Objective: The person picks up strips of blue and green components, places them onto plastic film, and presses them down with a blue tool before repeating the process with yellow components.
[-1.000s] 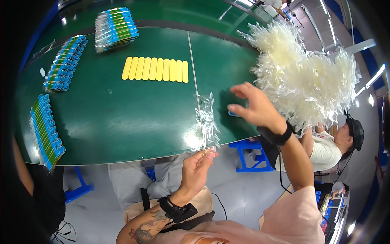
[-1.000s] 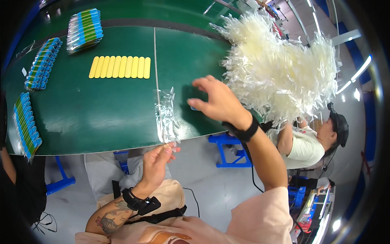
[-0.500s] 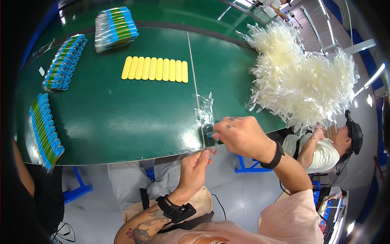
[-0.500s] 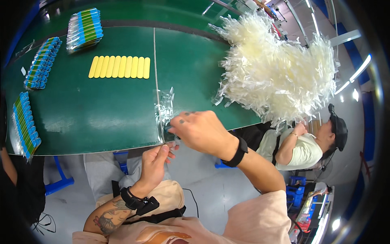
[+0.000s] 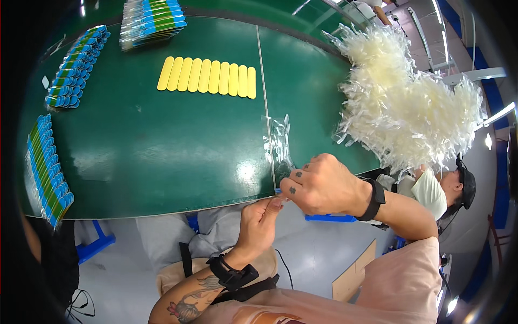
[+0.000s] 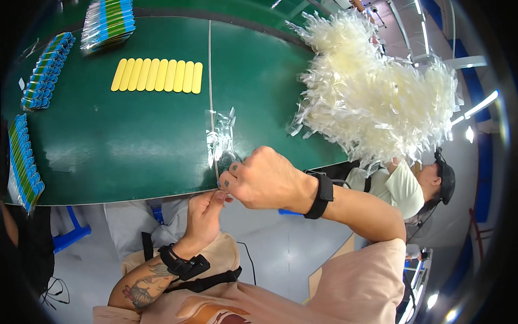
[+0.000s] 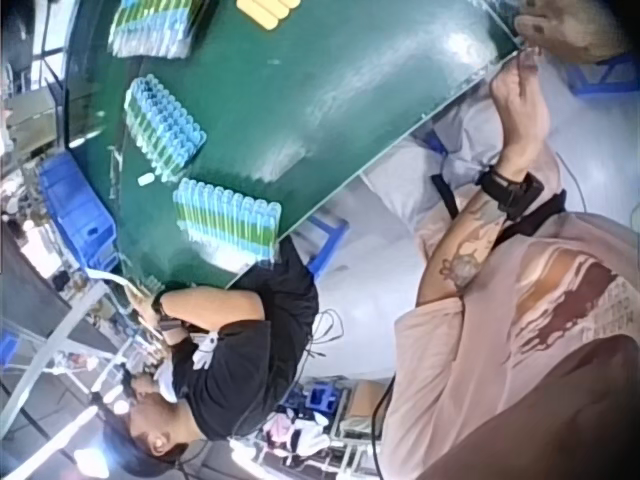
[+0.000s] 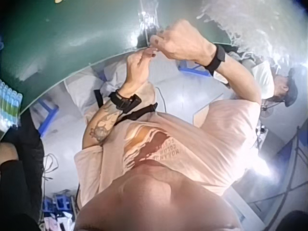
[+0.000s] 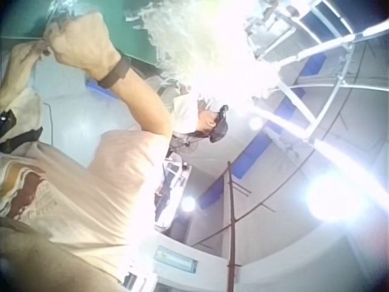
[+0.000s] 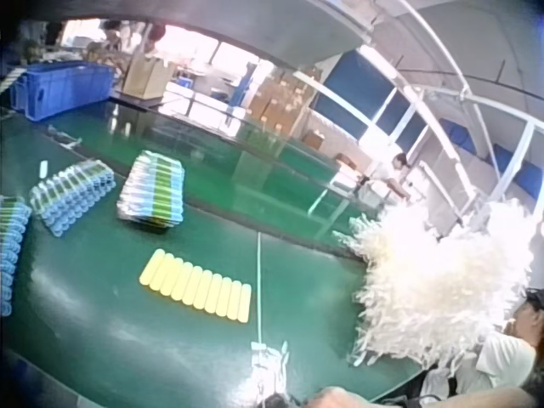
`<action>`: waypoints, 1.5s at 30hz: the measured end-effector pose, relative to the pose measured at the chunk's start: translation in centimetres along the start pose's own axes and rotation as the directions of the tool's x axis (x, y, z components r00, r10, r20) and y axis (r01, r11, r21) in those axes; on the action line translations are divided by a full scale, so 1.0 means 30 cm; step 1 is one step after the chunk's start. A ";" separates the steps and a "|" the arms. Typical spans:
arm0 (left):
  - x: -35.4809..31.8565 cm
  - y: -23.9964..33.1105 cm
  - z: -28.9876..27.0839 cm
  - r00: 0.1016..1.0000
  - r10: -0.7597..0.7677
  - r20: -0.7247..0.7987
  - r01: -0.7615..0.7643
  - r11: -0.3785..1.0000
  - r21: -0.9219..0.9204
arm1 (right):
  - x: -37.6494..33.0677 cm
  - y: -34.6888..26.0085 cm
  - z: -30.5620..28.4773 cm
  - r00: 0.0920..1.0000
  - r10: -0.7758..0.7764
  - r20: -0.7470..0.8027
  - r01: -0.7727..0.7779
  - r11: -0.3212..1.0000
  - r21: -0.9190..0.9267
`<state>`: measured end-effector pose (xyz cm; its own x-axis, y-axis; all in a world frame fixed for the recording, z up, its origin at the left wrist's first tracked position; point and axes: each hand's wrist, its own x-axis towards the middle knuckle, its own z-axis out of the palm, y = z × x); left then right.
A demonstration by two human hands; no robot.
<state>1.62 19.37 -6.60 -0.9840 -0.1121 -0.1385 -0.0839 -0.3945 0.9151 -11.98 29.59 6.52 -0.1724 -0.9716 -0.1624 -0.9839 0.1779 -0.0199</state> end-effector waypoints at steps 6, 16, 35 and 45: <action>-0.003 0.000 0.019 0.998 0.035 -0.052 -0.037 0.998 -0.050 | 0.059 0.024 0.014 0.991 0.055 -0.122 -0.049 0.997 0.053; 0.004 -0.023 0.007 1.000 0.021 -0.014 -0.023 0.992 -0.125 | 0.073 0.057 0.002 0.995 0.088 -0.053 -0.080 0.987 0.142; 0.000 -0.028 -0.007 1.000 0.011 0.023 -0.009 0.994 -0.113 | -0.006 0.001 0.041 0.991 0.104 -0.086 -0.085 0.976 0.200; 0.011 -0.041 0.001 0.997 0.072 0.026 -0.068 0.990 -0.127 | 0.076 0.044 0.030 0.976 0.203 -0.083 -0.187 0.968 0.167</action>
<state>1.41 19.85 -7.76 -0.9912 -0.1164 -0.0623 0.0041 -0.4986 0.8668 -13.63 27.75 5.25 -0.3718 -0.9248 -0.0804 -0.9121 0.3801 -0.1534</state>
